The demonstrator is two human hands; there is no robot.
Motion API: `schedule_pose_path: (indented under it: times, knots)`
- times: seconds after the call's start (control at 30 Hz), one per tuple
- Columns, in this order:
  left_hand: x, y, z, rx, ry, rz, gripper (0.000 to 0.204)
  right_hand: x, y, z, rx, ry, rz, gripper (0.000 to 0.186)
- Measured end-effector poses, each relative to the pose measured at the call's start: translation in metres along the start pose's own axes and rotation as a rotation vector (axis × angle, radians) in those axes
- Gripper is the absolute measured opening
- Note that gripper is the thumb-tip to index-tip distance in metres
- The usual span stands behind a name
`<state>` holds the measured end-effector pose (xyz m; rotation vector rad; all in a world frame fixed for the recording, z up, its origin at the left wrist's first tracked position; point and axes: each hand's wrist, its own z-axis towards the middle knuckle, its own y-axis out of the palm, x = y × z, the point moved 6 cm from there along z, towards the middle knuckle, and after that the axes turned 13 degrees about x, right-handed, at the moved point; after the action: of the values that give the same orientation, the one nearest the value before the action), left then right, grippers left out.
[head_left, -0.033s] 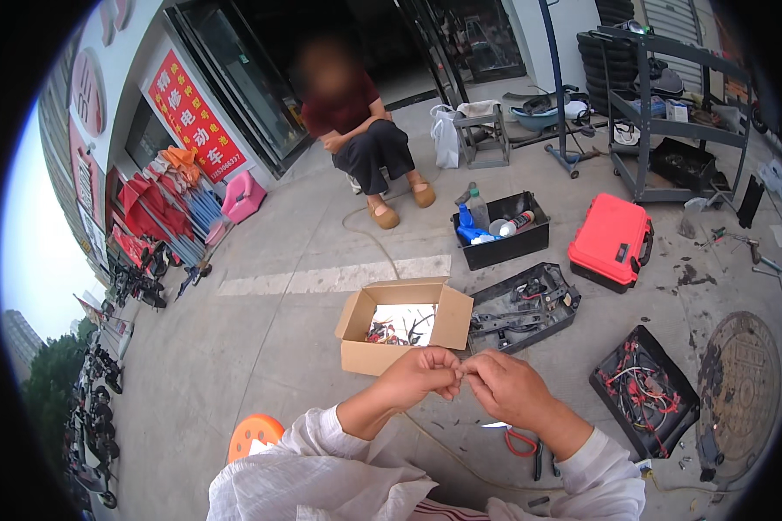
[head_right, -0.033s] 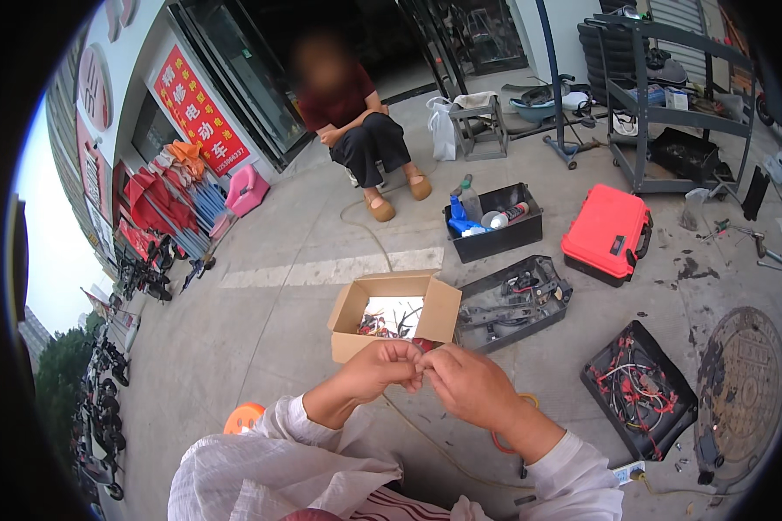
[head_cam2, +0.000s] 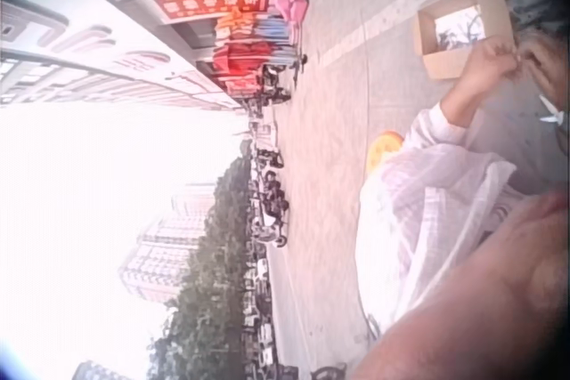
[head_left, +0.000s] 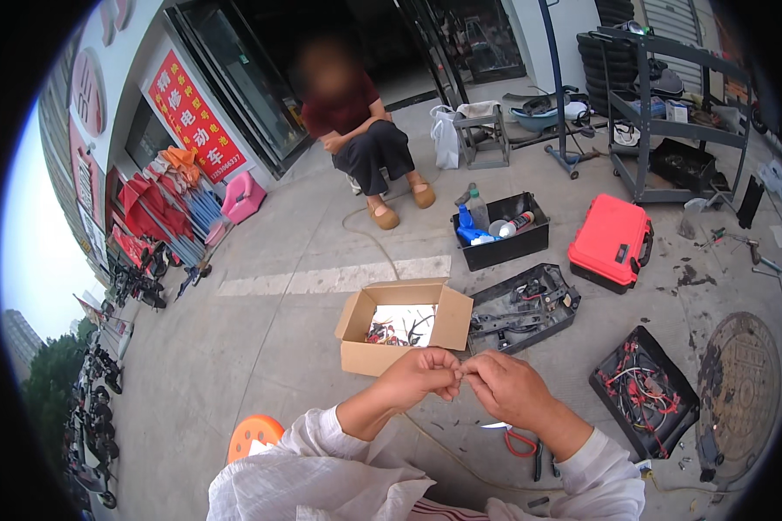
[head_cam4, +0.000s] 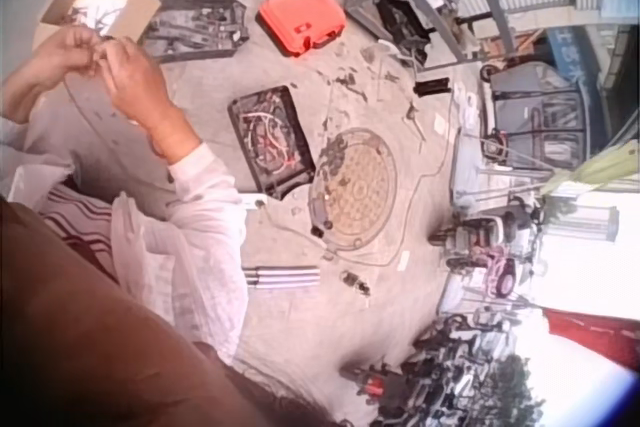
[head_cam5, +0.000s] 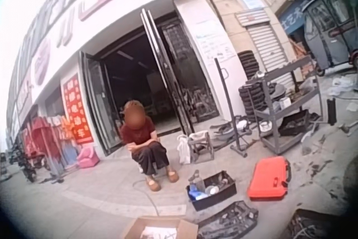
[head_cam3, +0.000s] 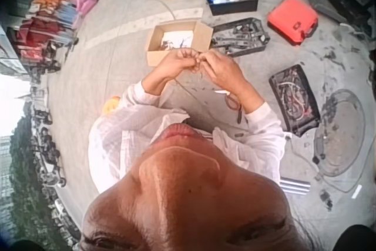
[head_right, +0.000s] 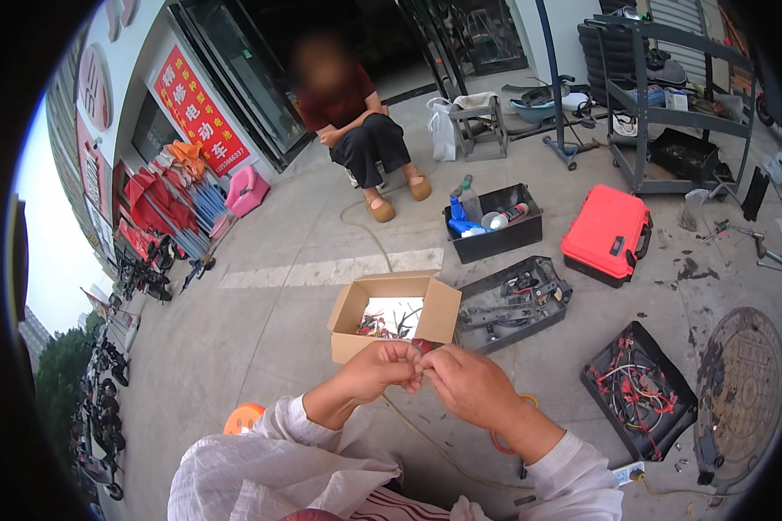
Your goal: The person strips insulation from a wire using shears and prepares the ends. They handle multiple wires and tools on the ground, including pliers and a cardboard box of components.
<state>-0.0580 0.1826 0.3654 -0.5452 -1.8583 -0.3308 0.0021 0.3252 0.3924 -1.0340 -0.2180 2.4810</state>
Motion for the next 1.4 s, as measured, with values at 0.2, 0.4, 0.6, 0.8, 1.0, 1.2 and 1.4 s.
schedule_pose_path:
  times: [0.2,0.4,0.6,0.8,1.0,1.2,1.4]
  knots:
    - [-0.006,-0.005,0.002,-0.012,-0.016,-0.06,0.006,0.0,-0.002,0.002,0.04,-0.042,-0.014,0.01]
    - [0.045,0.018,-0.026,0.119,0.884,0.638,0.006,0.04,0.023,-0.024,-0.14,0.948,0.779,0.011]
    - [0.03,0.004,-0.016,0.181,0.573,0.414,0.007,0.037,0.027,-0.021,-0.156,0.899,0.825,0.01]
    - [0.006,-0.001,-0.002,-0.016,0.122,-0.045,0.006,-0.002,-0.001,0.003,0.026,0.053,0.063,0.013]
    - [0.004,0.002,-0.001,-0.042,0.072,-0.074,0.005,-0.002,-0.005,0.003,0.079,0.007,0.031,0.01]
    - [0.043,0.02,-0.026,0.168,0.769,0.541,0.008,0.04,0.024,-0.027,-0.127,1.065,0.917,0.01]
    - [0.018,0.003,-0.012,0.144,0.278,0.092,0.006,0.012,0.001,0.0,0.042,0.433,0.367,0.011]
